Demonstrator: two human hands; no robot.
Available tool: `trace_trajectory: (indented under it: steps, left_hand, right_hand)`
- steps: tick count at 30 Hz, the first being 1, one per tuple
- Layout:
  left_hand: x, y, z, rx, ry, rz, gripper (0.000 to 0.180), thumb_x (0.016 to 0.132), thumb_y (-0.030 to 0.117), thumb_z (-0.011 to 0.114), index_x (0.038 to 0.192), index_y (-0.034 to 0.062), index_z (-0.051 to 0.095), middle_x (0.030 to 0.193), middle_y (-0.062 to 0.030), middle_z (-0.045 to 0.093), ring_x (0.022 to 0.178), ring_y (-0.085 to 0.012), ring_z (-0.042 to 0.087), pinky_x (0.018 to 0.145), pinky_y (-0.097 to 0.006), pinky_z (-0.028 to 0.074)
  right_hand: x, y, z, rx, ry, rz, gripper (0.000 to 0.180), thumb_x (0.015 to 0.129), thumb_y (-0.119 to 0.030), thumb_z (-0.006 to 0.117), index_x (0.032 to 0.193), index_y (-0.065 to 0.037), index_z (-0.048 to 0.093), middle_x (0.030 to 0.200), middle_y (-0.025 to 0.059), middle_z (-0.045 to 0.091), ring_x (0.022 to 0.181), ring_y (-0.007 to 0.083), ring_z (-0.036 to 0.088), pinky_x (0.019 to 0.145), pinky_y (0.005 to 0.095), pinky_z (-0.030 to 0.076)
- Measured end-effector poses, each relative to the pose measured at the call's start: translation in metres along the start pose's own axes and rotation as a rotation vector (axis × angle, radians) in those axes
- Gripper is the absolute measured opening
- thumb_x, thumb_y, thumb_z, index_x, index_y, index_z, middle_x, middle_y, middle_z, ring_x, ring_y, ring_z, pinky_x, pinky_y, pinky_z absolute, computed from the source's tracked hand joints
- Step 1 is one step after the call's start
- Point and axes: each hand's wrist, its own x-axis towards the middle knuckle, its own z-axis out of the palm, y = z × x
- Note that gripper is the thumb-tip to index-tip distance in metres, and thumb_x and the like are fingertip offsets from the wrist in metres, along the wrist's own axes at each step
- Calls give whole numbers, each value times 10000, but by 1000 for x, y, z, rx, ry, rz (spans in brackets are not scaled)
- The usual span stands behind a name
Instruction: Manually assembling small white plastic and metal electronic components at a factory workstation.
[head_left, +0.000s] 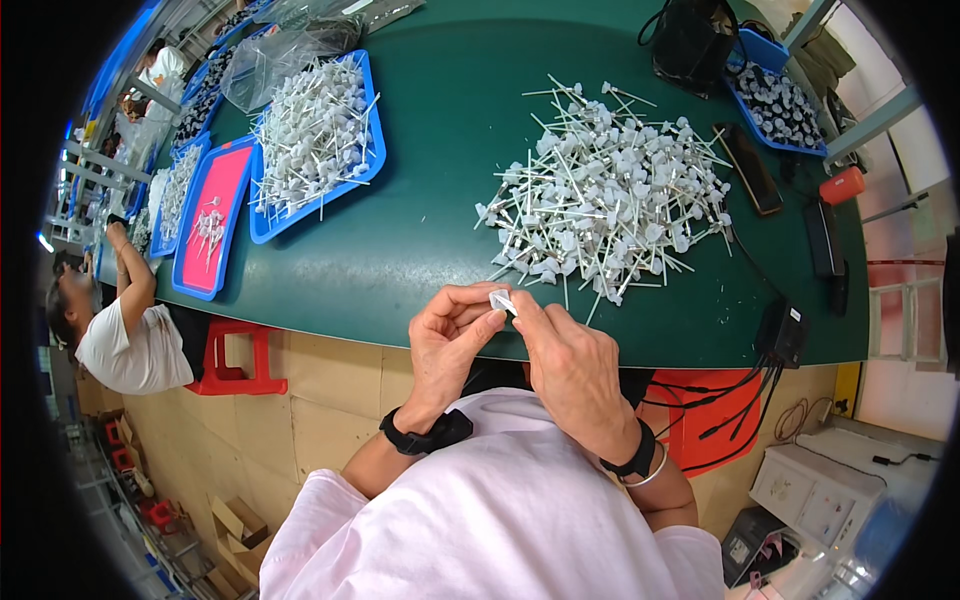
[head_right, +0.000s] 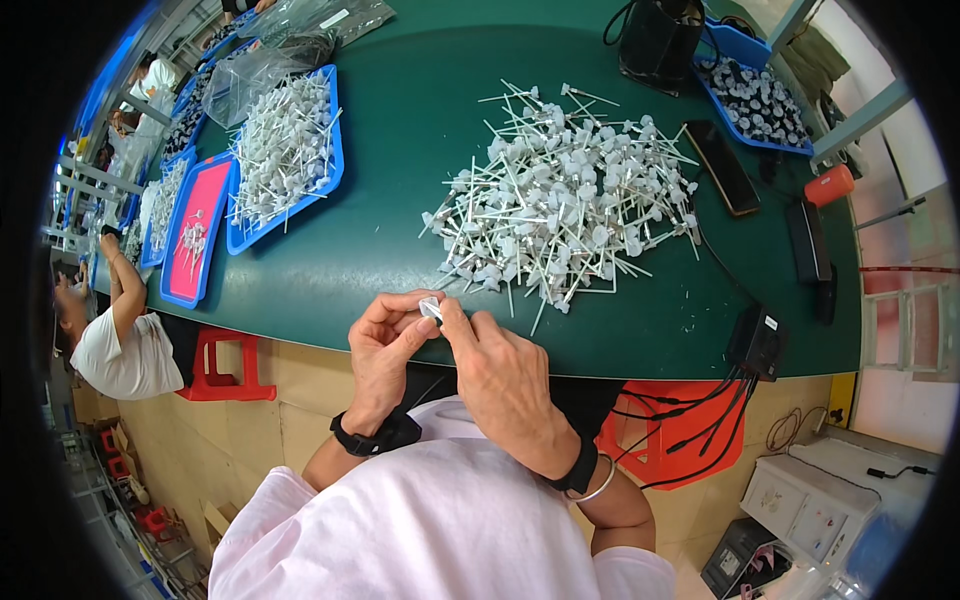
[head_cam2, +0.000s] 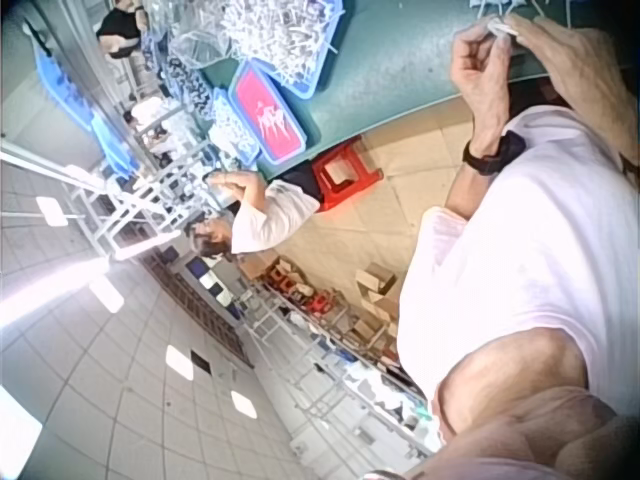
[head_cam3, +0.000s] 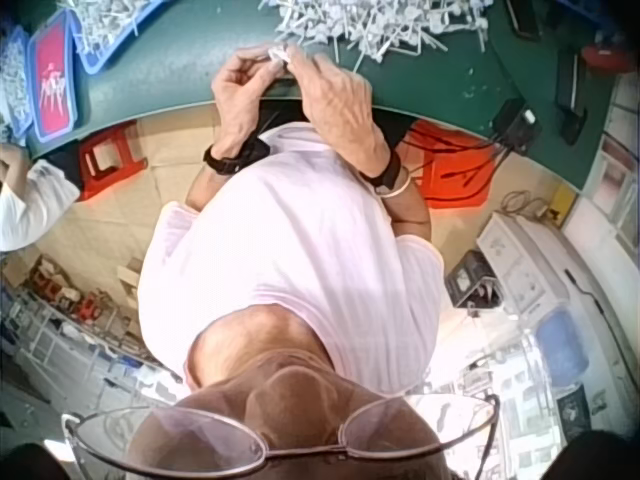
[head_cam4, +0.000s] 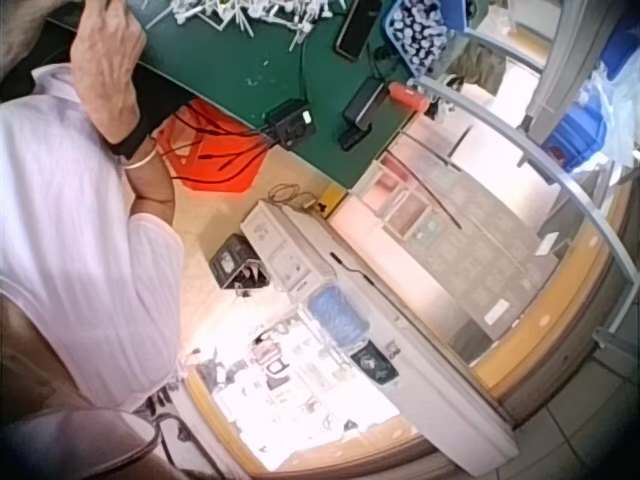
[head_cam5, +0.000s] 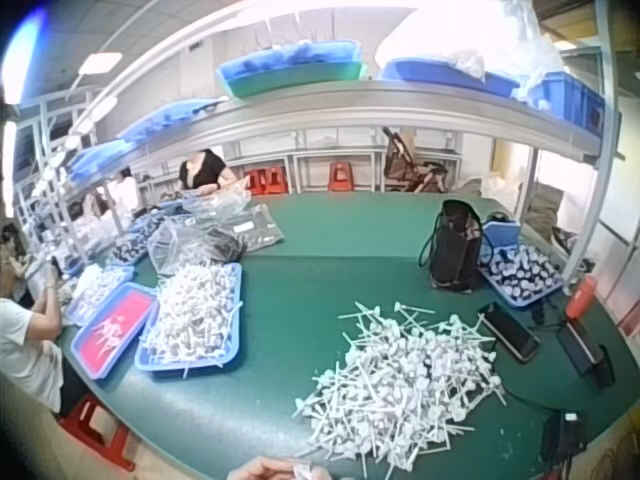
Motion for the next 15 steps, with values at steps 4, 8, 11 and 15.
trace_trajectory:
  steps: [4, 8, 11, 15]
  left_hand:
    - [0, 0, 0, -4, 3, -11, 220, 880, -31, 670, 1094, -42, 619, 1188, -168, 658, 960, -156, 674, 847, -276, 546]
    - [0, 1, 0, -1, -3, -10, 218, 881, -26, 670, 1093, -43, 620, 1186, -170, 659, 962, -158, 675, 846, -278, 548]
    - [0, 2, 0, 0, -10, -9, 218, 881, -27, 670, 1093, -41, 621, 1190, -171, 657, 967, -159, 674, 852, -280, 547]
    - [0, 2, -2, 22, -41, 6, 219, 881, -33, 665, 1096, -38, 622, 1215, -176, 642, 995, -173, 670, 879, -287, 540]
  right_hand:
    - [0, 1, 0, 8, -3, -1, 383, 858, -11, 593, 1237, -41, 551, 770, 96, 585, 606, 276, 647, 507, 372, 513]
    - [-2, 1, 0, 12, -9, 4, 378, 863, -15, 588, 1238, -39, 554, 772, 100, 588, 603, 280, 648, 502, 373, 513]
    - [-2, 0, 0, 15, -23, 7, 381, 862, -13, 582, 1241, -39, 553, 778, 102, 588, 600, 283, 648, 497, 375, 512]
    - [-2, 2, 1, 70, 0, 0, 314, 886, -27, 578, 1200, -39, 566, 752, 114, 606, 597, 301, 646, 495, 387, 507]
